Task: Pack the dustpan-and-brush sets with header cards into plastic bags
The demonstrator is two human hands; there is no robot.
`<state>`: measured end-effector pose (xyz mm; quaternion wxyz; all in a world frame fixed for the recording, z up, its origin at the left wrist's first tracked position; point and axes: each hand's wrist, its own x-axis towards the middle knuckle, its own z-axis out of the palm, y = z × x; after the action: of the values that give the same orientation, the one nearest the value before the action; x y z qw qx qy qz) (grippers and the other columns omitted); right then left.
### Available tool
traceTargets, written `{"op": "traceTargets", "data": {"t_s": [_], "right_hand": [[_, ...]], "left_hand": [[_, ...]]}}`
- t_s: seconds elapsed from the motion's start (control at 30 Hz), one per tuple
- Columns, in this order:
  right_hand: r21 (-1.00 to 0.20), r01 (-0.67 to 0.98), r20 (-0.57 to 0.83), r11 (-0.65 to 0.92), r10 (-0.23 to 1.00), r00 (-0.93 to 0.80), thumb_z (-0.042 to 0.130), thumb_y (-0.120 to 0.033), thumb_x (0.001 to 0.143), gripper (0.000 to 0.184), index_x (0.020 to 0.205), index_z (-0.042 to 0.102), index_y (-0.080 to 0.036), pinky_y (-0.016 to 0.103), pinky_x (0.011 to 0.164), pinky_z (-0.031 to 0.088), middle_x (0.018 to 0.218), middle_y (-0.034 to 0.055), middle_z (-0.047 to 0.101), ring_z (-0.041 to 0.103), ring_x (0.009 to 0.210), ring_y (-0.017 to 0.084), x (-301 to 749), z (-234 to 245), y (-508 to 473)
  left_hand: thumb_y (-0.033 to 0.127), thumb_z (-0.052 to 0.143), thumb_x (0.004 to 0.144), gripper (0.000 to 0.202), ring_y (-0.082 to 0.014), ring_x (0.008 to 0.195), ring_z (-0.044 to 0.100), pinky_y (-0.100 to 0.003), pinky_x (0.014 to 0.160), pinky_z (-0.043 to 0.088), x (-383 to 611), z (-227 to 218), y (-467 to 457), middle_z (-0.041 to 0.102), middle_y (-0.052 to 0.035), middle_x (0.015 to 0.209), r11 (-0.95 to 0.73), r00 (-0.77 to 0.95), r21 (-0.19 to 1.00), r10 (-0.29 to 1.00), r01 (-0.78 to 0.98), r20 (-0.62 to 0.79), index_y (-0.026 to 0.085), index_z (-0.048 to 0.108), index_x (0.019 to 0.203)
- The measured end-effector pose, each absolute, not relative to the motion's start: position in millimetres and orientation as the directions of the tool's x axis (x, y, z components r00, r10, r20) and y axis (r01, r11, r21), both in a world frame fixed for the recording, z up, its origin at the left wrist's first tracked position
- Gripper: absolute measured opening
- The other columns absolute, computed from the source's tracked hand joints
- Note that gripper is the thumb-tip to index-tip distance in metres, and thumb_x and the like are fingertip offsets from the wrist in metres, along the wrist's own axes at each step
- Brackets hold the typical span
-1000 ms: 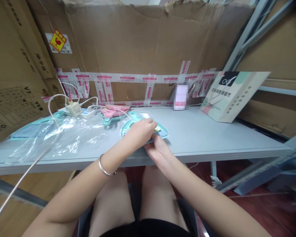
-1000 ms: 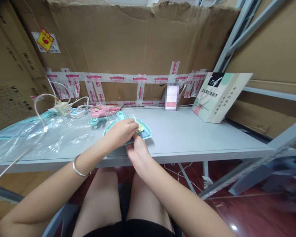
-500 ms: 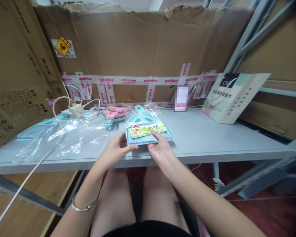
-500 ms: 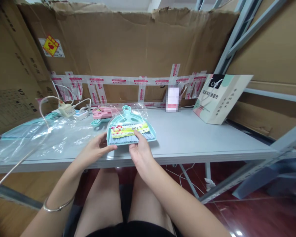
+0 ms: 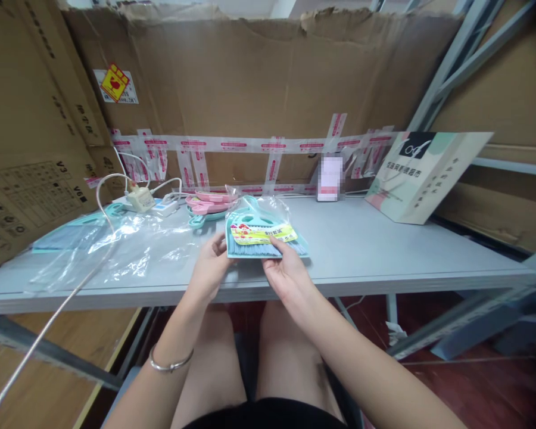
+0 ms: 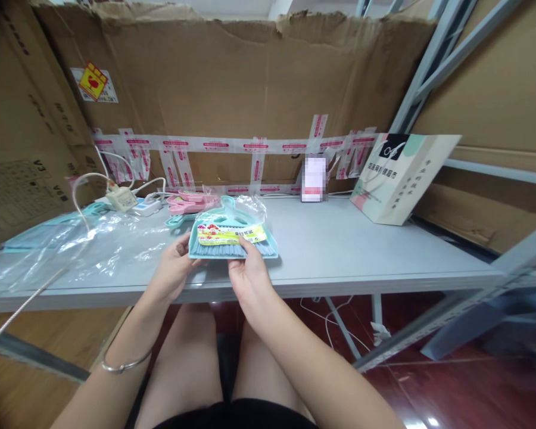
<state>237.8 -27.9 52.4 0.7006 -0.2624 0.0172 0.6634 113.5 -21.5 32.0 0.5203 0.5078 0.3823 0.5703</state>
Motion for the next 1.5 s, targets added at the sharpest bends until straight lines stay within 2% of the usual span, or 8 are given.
{"op": "traceTargets", "data": {"t_s": [0.2,0.53,0.73,0.83,0.9,1.07,1.3,1.5], "right_hand": [[-0.346,-0.938,-0.369,-0.023,0.922,0.113,0.042,0.000,0.085,0.033,0.111,0.055,-0.016,0.015,0.065,0.055,0.077,-0.0006,0.069,0.067,0.069,0.008,235,56,-25],[-0.352,-0.936,-0.389,-0.013,0.912,0.134,0.046,-0.006,0.084,0.028,0.108,0.058,-0.016,0.017,0.072,0.054,0.073,-0.0018,0.069,0.068,0.073,0.009,235,52,-24],[-0.401,-0.916,-0.308,0.018,0.939,0.153,0.047,-0.016,0.087,0.023,0.107,0.057,-0.016,0.025,0.080,0.054,0.078,0.0004,0.070,0.068,0.078,0.012,232,49,-24],[-0.463,-0.884,-0.241,0.069,0.950,0.200,0.052,-0.013,0.083,0.028,0.111,0.055,-0.017,0.029,0.085,0.053,0.087,0.0012,0.070,0.067,0.084,0.013,235,46,-26],[-0.477,-0.876,-0.237,0.069,0.950,0.204,0.055,-0.012,0.081,0.032,0.112,0.055,-0.018,0.031,0.085,0.053,0.091,0.0020,0.070,0.067,0.087,0.014,236,45,-30],[-0.492,-0.870,-0.259,0.000,0.955,0.147,0.056,-0.006,0.079,0.031,0.108,0.057,-0.016,0.032,0.082,0.055,0.085,0.0032,0.070,0.068,0.082,0.016,235,47,-41],[-0.526,-0.843,-0.294,-0.108,0.954,0.061,0.049,-0.002,0.079,0.028,0.103,0.059,-0.012,0.032,0.078,0.056,0.082,0.0054,0.069,0.068,0.081,0.018,246,59,-32],[-0.568,-0.796,-0.151,-0.209,0.977,-0.149,0.042,-0.010,0.082,0.027,0.104,0.058,-0.011,0.030,0.086,0.053,0.095,0.0098,0.067,0.064,0.097,0.017,271,81,-54]], "left_hand": [[0.039,0.071,0.064,0.032,-0.0174,0.067,0.064,-0.022,0.050,0.048,118,35,-33,0.070,-0.0060,0.078,-0.124,0.058,0.992,0.990,-0.037,0.126,0.014,0.066,0.084],[0.038,0.060,0.076,0.024,-0.0179,0.069,0.064,-0.025,0.058,0.051,115,29,-63,0.069,-0.0060,0.073,-0.113,0.176,0.974,0.981,0.198,0.078,0.014,0.064,0.076],[0.037,0.065,0.073,0.028,-0.0211,0.082,0.065,-0.030,0.069,0.054,108,29,-66,0.069,-0.0094,0.087,-0.032,0.282,0.993,0.959,0.118,-0.002,0.013,0.063,0.089],[0.032,0.072,0.068,0.063,-0.0224,0.110,0.056,-0.030,0.087,0.050,102,36,-64,0.057,-0.0117,0.125,0.017,0.223,0.999,0.975,-0.043,-0.007,0.019,0.047,0.125],[0.034,0.071,0.071,0.076,-0.0220,0.115,0.054,-0.030,0.088,0.049,101,41,-57,0.049,-0.0110,0.134,0.070,0.134,0.983,0.990,-0.169,-0.047,0.023,0.033,0.136],[0.036,0.068,0.074,0.051,-0.0237,0.098,0.063,-0.028,0.075,0.053,109,47,-35,0.065,-0.0100,0.113,0.099,0.219,0.963,0.975,-0.250,-0.043,0.018,0.052,0.119],[0.023,0.074,0.069,0.044,-0.0197,0.082,0.066,-0.025,0.066,0.053,109,50,-18,0.070,-0.0078,0.096,0.237,0.309,0.951,0.936,-0.199,-0.169,0.015,0.058,0.110],[0.018,0.066,0.073,0.019,-0.0177,0.076,0.067,-0.022,0.070,0.054,108,55,-3,0.071,-0.0112,0.084,0.355,0.344,0.895,0.904,-0.271,-0.254,0.008,0.065,0.089]]}}
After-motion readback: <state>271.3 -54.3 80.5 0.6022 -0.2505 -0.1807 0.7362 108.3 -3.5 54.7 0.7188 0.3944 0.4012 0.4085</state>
